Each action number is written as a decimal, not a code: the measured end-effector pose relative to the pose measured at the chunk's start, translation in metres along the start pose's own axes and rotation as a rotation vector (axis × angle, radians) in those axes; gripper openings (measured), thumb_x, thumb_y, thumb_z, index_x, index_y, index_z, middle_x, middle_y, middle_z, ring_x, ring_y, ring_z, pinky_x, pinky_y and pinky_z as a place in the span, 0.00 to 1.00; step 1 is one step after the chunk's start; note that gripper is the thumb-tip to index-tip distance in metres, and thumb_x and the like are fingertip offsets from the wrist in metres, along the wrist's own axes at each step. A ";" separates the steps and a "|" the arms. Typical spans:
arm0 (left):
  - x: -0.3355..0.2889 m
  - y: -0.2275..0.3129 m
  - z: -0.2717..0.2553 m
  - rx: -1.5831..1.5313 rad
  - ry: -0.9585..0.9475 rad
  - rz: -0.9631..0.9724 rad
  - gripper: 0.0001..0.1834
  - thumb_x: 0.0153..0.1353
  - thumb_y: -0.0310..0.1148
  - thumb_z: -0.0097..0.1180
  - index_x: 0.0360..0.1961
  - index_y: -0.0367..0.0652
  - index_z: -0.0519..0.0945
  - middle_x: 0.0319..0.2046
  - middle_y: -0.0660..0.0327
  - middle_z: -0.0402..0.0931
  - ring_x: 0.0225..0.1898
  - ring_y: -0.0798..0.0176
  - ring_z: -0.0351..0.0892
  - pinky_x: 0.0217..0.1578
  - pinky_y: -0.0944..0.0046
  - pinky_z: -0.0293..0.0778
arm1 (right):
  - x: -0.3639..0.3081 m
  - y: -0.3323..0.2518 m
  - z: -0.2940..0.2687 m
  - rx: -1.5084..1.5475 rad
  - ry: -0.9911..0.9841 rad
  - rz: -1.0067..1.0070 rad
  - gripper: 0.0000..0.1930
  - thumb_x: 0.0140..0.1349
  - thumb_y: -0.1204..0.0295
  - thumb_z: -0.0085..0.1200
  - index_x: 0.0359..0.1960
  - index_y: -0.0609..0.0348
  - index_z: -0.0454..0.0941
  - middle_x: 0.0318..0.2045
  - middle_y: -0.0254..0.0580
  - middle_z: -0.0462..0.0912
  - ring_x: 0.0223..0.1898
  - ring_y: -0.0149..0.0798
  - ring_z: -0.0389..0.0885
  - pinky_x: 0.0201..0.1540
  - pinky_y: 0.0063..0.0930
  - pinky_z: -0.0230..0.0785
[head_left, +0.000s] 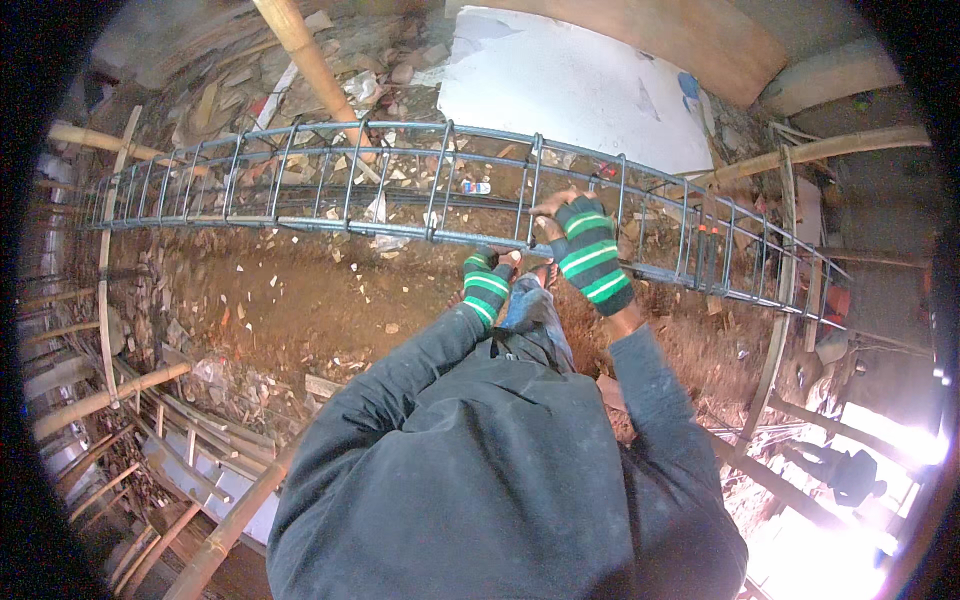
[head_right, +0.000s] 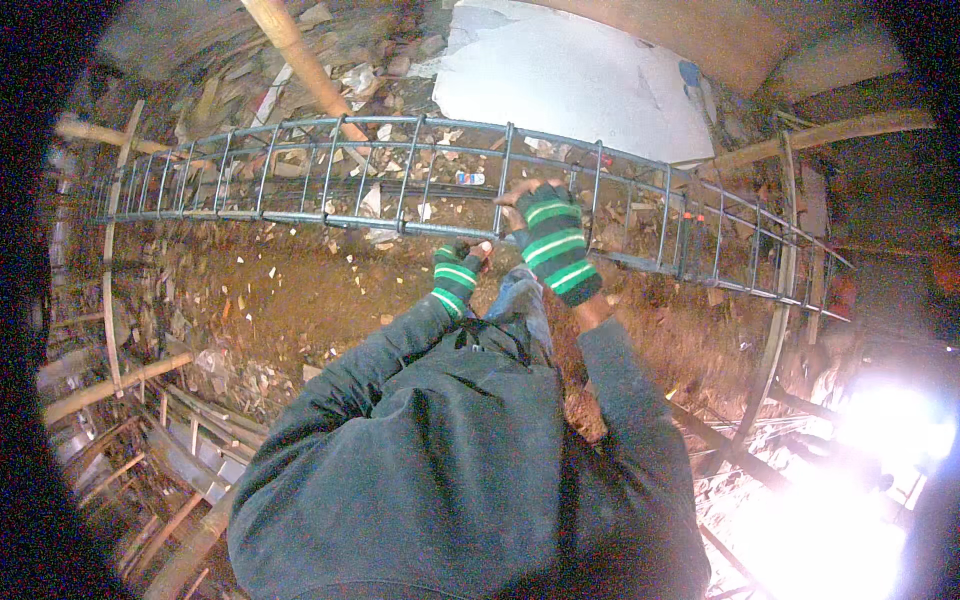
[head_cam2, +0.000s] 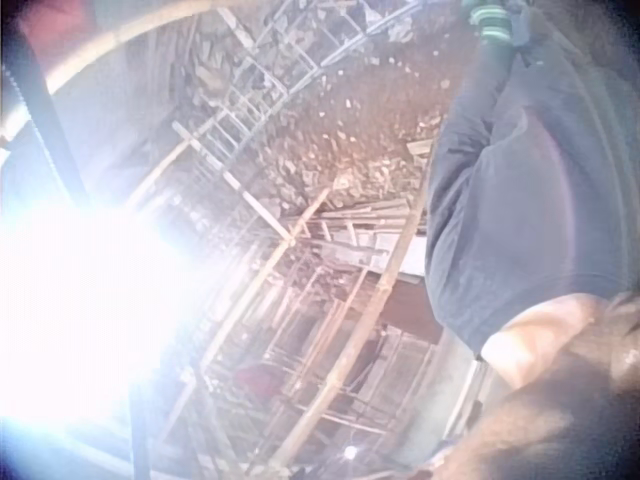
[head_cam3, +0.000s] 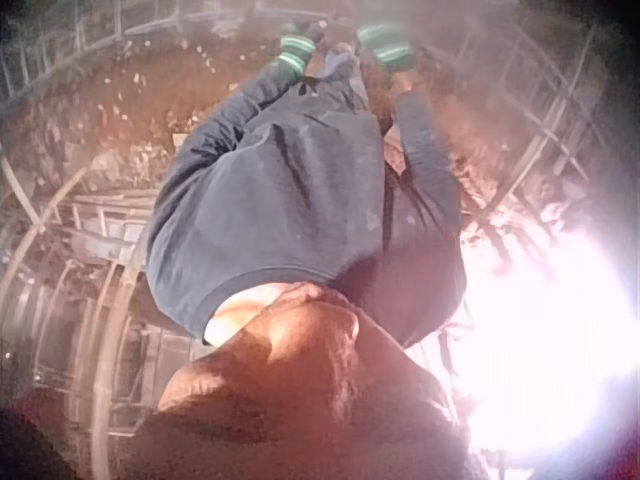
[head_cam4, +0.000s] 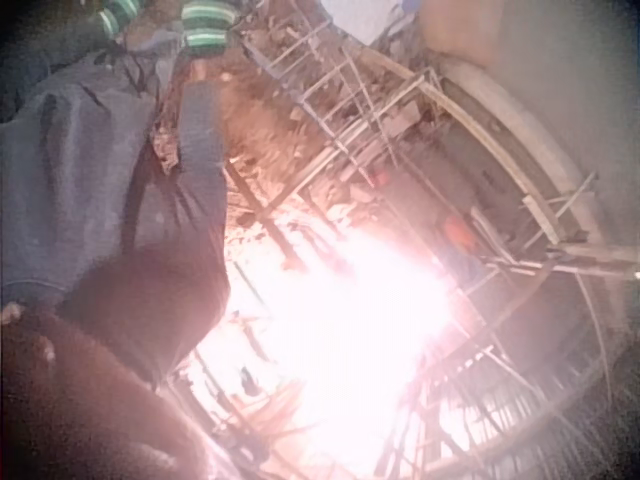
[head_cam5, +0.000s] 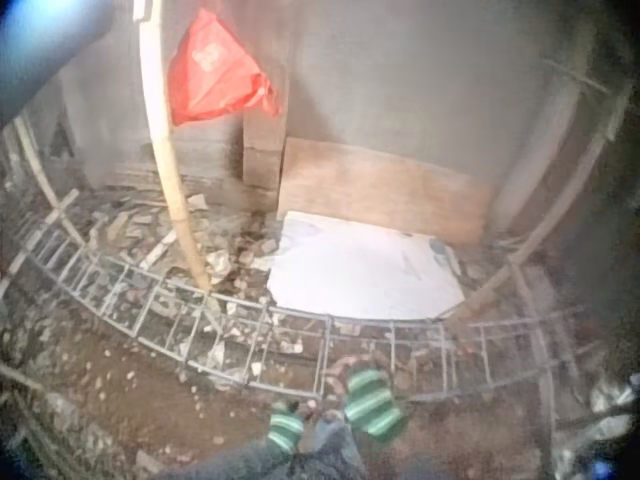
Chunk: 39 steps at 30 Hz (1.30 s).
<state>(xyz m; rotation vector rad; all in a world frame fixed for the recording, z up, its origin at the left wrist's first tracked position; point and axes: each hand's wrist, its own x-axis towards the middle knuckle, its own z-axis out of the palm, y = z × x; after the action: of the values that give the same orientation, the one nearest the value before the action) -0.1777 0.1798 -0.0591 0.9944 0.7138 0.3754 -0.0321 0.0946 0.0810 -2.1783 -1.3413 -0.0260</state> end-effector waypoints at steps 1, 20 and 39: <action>-0.002 0.001 0.002 0.031 0.034 -0.010 0.05 0.65 0.29 0.64 0.37 0.38 0.84 0.28 0.64 0.81 0.27 0.72 0.76 0.29 0.67 0.72 | 0.009 0.001 0.000 -0.092 -0.057 -0.100 0.09 0.59 0.68 0.63 0.41 0.49 0.87 0.43 0.39 0.82 0.50 0.49 0.76 0.58 0.48 0.66; -0.026 0.016 0.023 -0.186 0.252 0.000 0.06 0.66 0.26 0.61 0.44 0.40 0.82 0.20 0.63 0.76 0.17 0.69 0.74 0.15 0.66 0.67 | 0.096 0.002 0.046 -0.512 -0.909 -0.452 0.11 0.44 0.65 0.61 0.23 0.60 0.85 0.23 0.55 0.84 0.29 0.59 0.83 0.40 0.54 0.74; -0.012 0.001 0.002 0.072 0.066 0.053 0.08 0.63 0.30 0.65 0.37 0.36 0.84 0.25 0.61 0.82 0.25 0.69 0.76 0.26 0.64 0.73 | -0.034 -0.008 0.017 0.462 0.092 0.274 0.10 0.70 0.72 0.57 0.46 0.61 0.71 0.33 0.37 0.77 0.30 0.31 0.77 0.34 0.30 0.74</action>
<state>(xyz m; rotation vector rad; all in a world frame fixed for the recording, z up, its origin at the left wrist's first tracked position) -0.1847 0.1724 -0.0530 1.0745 0.7662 0.4330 -0.0601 0.0776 0.0599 -1.9148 -0.8818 0.2603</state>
